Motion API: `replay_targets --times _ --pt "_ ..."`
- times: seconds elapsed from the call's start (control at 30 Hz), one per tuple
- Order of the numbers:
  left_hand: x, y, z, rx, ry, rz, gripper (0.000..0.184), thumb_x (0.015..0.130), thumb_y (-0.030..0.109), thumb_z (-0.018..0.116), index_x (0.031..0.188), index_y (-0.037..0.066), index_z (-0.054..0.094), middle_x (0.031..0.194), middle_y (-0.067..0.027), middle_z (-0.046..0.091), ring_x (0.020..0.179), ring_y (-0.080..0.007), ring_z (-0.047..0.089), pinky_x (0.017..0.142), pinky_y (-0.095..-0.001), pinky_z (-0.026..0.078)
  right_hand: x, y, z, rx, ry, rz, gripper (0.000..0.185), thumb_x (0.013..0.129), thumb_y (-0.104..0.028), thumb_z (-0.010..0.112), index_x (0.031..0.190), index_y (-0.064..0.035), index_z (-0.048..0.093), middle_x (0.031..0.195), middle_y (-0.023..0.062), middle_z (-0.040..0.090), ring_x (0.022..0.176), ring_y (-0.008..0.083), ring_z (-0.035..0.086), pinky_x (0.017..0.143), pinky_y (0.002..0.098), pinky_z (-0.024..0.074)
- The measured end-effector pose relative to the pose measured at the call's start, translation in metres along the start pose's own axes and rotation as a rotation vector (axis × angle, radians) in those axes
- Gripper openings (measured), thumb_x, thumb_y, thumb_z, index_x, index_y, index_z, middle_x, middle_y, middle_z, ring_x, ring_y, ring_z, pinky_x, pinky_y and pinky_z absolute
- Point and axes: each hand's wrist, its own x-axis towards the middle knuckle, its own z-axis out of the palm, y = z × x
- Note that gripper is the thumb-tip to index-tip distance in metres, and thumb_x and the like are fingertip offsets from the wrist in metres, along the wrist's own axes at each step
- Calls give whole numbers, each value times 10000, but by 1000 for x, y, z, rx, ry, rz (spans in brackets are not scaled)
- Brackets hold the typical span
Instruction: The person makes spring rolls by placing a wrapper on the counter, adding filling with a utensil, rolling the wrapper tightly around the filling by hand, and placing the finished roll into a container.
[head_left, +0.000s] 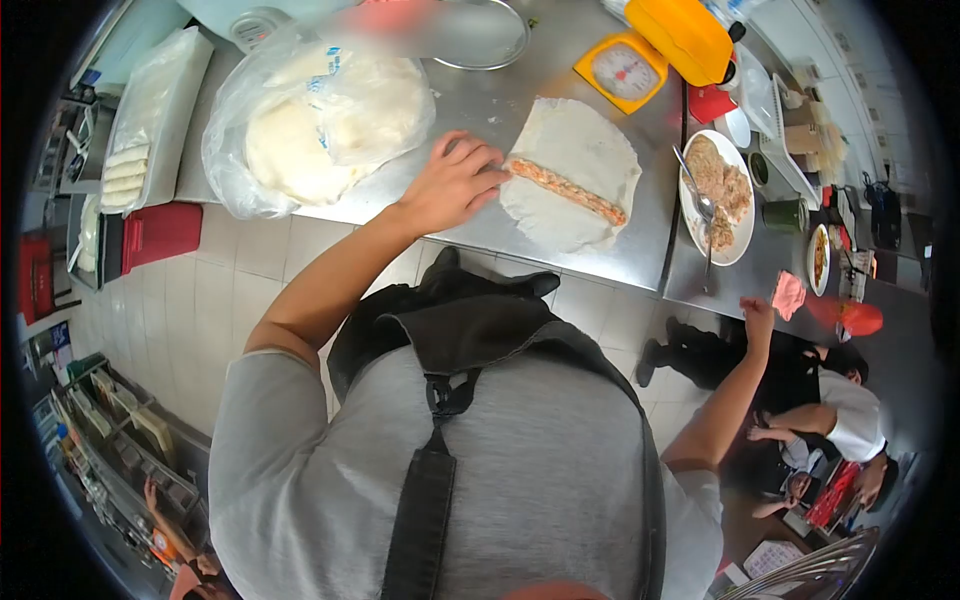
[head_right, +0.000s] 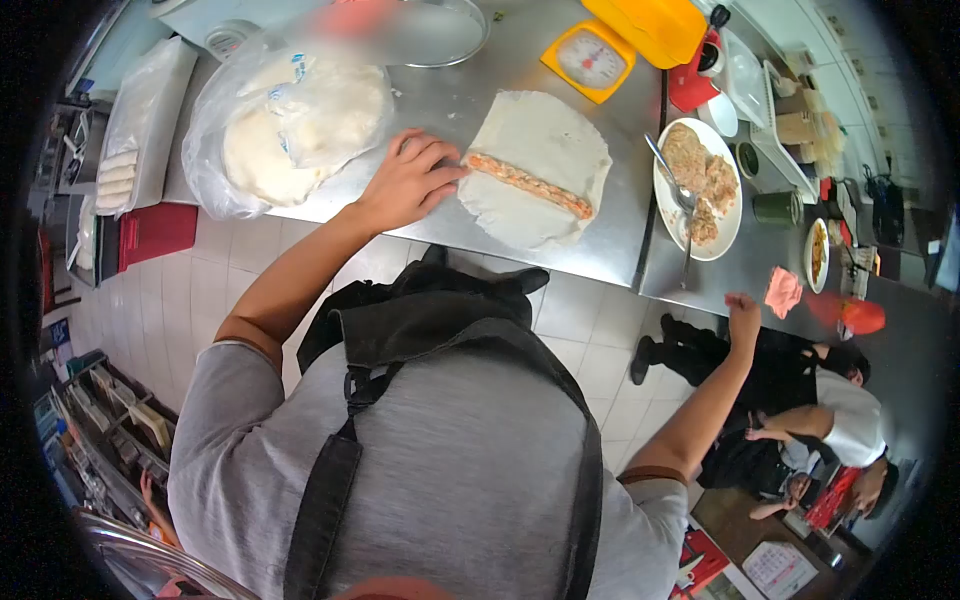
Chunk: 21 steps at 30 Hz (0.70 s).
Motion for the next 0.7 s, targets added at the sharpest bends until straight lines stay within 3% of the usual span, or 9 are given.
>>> replay_targets --times 0.07,0.1,0.17,0.23,0.27,0.3,0.37,0.6,0.7 --pt "0 1 0 14 -6 11 293 835 201 763 1123 154 732 1186 -26 597 1199 -228 528 1120 -509 353 -44 -75 11 358 50 -203 212 860 53 578 1000 17 733 946 55 745 907 186 694 815 308 528" --pt "0 2 -1 11 2 26 295 832 194 766 1121 148 732 1173 -18 608 1187 -222 539 1122 -507 352 -71 -131 25 511 3 -251 221 881 62 575 1015 -6 737 935 47 733 890 145 669 795 284 515" --pt "0 2 -3 8 0 51 296 828 187 769 1119 143 733 1161 -10 620 1174 -215 549 1124 -505 352 -115 -232 57 447 -106 -357 211 890 48 648 1074 -17 728 937 22 710 801 96 604 734 257 485" --pt "2 2 -2 8 -19 72 318 815 166 773 1129 134 736 1138 7 652 1150 -202 574 1122 -497 361 -127 -277 102 319 -27 -596 322 836 19 747 1147 -61 720 1051 74 695 801 164 631 728 287 510" --pt "4 1 -1 7 -25 81 318 815 166 773 1129 134 736 1138 7 652 1150 -202 574 1122 -497 361 -134 -299 117 408 20 -655 375 816 11 759 1182 -51 699 1162 104 675 882 245 645 785 357 534" --pt "5 0 0 22 -38 96 326 808 158 775 1132 133 740 1128 11 665 1148 -200 580 1118 -494 367 -136 -310 128 413 22 -647 375 816 11 759 1182 -51 699 1162 104 675 882 245 645 785 357 534" --pt "6 -2 0 36 -62 117 335 801 150 776 1135 132 745 1118 14 679 1145 -197 587 1114 -491 374 -139 -322 146 262 278 -790 404 794 21 753 1189 -31 686 1217 124 662 975 307 637 853 411 528" --pt "11 -4 9 82 2 186 286 771 120 771 1056 138 768 1080 29 697 1128 -189 602 1081 -463 409 -131 -316 163 223 338 -873 424 813 3 755 1228 -42 680 1209 128 681 1040 327 631 909 413 513" --pt "16 -4 11 86 18 188 243 772 109 756 1013 139 765 1078 34 698 1116 -184 604 1064 -443 416 -129 -321 164 277 349 -829 396 777 9 755 1163 -45 689 1167 114 693 1022 335 624 902 421 509"
